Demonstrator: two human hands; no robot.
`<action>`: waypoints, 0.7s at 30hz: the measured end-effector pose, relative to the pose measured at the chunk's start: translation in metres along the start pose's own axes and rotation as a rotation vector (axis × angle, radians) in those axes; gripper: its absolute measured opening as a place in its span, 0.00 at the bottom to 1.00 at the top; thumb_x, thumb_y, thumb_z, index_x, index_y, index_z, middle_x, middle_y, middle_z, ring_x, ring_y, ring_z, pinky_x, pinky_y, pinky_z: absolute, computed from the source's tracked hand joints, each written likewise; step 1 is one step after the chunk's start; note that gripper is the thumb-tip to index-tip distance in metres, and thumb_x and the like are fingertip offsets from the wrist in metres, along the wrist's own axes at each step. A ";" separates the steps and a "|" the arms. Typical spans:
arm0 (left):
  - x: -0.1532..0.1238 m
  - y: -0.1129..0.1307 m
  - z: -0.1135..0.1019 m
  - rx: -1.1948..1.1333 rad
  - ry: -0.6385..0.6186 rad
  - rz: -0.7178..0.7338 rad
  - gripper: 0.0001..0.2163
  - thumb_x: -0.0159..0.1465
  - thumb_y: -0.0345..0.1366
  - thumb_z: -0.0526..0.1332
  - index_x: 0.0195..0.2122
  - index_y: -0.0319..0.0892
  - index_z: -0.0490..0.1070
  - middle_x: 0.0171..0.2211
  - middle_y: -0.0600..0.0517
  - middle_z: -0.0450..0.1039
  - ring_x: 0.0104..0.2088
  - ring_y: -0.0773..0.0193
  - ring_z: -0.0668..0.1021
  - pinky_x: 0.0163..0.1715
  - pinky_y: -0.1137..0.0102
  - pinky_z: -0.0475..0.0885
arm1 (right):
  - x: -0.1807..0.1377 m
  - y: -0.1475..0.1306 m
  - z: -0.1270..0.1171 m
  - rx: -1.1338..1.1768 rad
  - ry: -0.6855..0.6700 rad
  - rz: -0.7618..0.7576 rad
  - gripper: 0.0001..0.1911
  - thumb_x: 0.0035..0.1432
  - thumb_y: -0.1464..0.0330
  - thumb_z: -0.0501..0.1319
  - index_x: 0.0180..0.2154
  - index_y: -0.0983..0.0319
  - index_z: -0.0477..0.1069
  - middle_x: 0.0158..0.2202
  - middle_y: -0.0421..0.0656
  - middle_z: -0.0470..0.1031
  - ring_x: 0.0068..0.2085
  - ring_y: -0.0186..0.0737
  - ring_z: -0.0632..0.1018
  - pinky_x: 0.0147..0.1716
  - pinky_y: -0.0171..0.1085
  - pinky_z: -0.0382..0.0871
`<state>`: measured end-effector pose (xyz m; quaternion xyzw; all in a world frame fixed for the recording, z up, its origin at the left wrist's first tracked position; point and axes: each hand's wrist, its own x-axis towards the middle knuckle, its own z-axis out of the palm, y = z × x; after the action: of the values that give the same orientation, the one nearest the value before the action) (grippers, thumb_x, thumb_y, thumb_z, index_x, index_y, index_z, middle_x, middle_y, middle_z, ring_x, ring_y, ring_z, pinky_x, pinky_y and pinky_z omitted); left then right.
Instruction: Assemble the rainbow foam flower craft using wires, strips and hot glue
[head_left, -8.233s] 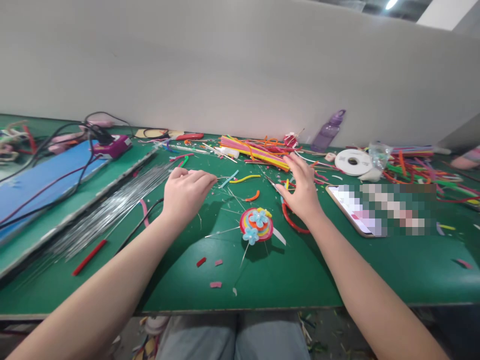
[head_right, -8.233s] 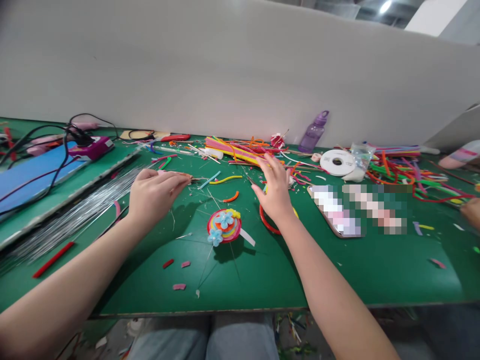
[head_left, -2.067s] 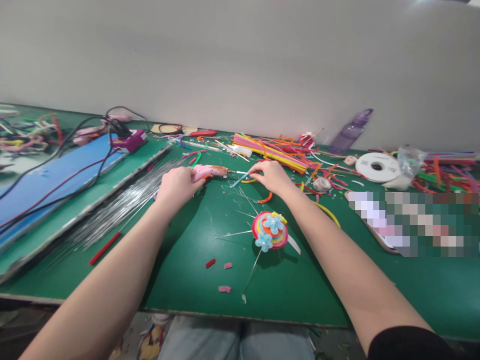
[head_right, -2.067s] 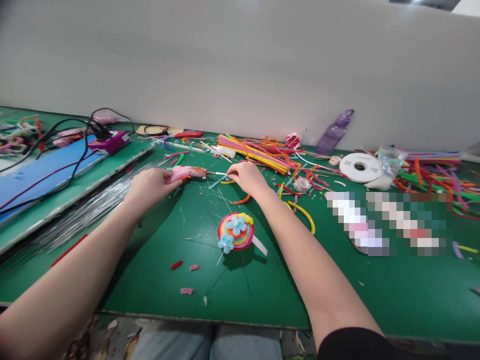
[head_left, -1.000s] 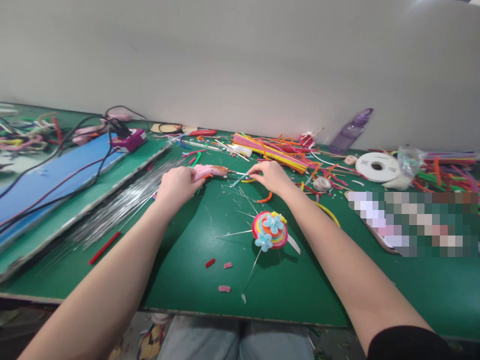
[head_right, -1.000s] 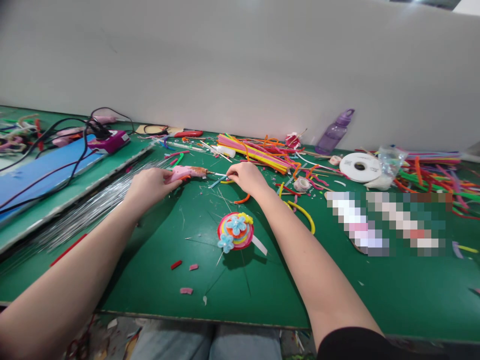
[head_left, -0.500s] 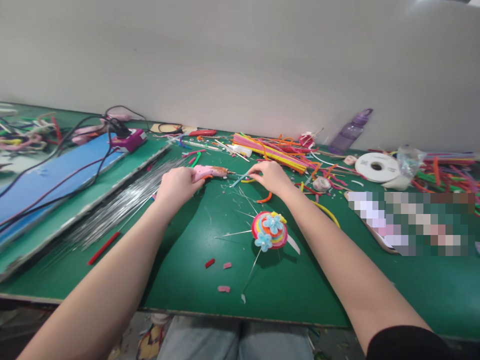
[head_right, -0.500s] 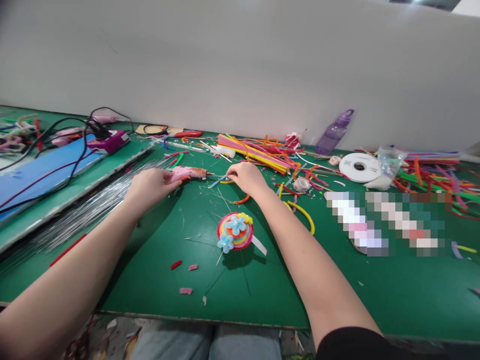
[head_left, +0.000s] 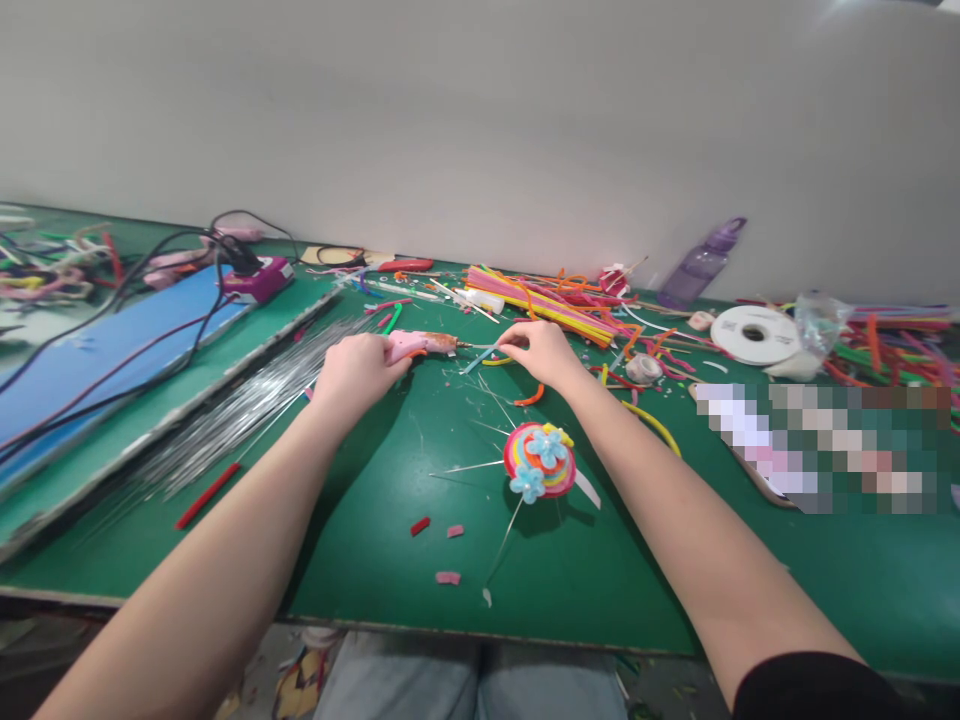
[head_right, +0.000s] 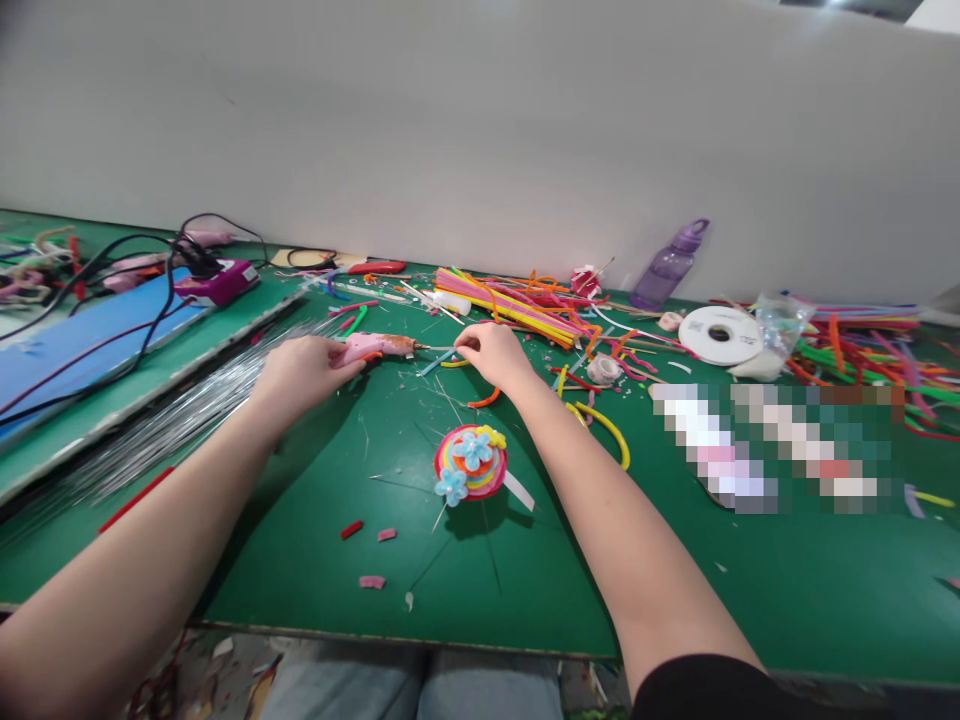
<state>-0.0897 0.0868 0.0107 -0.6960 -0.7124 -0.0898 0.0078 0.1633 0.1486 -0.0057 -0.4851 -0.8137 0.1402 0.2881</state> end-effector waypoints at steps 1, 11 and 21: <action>0.000 0.000 0.000 -0.001 0.000 0.000 0.16 0.59 0.50 0.54 0.25 0.43 0.68 0.28 0.46 0.75 0.28 0.56 0.75 0.23 0.68 0.54 | 0.000 0.000 0.001 0.016 0.002 0.010 0.05 0.53 0.74 0.64 0.32 0.62 0.79 0.32 0.43 0.81 0.35 0.38 0.79 0.40 0.36 0.71; 0.000 0.000 0.001 -0.022 0.013 0.002 0.17 0.58 0.52 0.53 0.24 0.43 0.67 0.26 0.47 0.74 0.27 0.56 0.74 0.23 0.68 0.53 | 0.002 0.003 0.004 0.191 0.020 0.142 0.07 0.50 0.75 0.66 0.34 0.63 0.79 0.34 0.45 0.82 0.35 0.40 0.81 0.40 0.39 0.74; 0.000 0.002 -0.001 -0.062 0.000 -0.044 0.16 0.55 0.52 0.54 0.25 0.44 0.70 0.27 0.47 0.75 0.28 0.55 0.75 0.23 0.68 0.55 | 0.004 0.012 0.009 0.259 0.063 0.246 0.05 0.49 0.73 0.65 0.31 0.62 0.79 0.31 0.44 0.81 0.34 0.40 0.80 0.39 0.39 0.73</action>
<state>-0.0873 0.0863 0.0123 -0.6801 -0.7244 -0.1119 -0.0159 0.1654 0.1586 -0.0175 -0.5441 -0.7136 0.2628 0.3544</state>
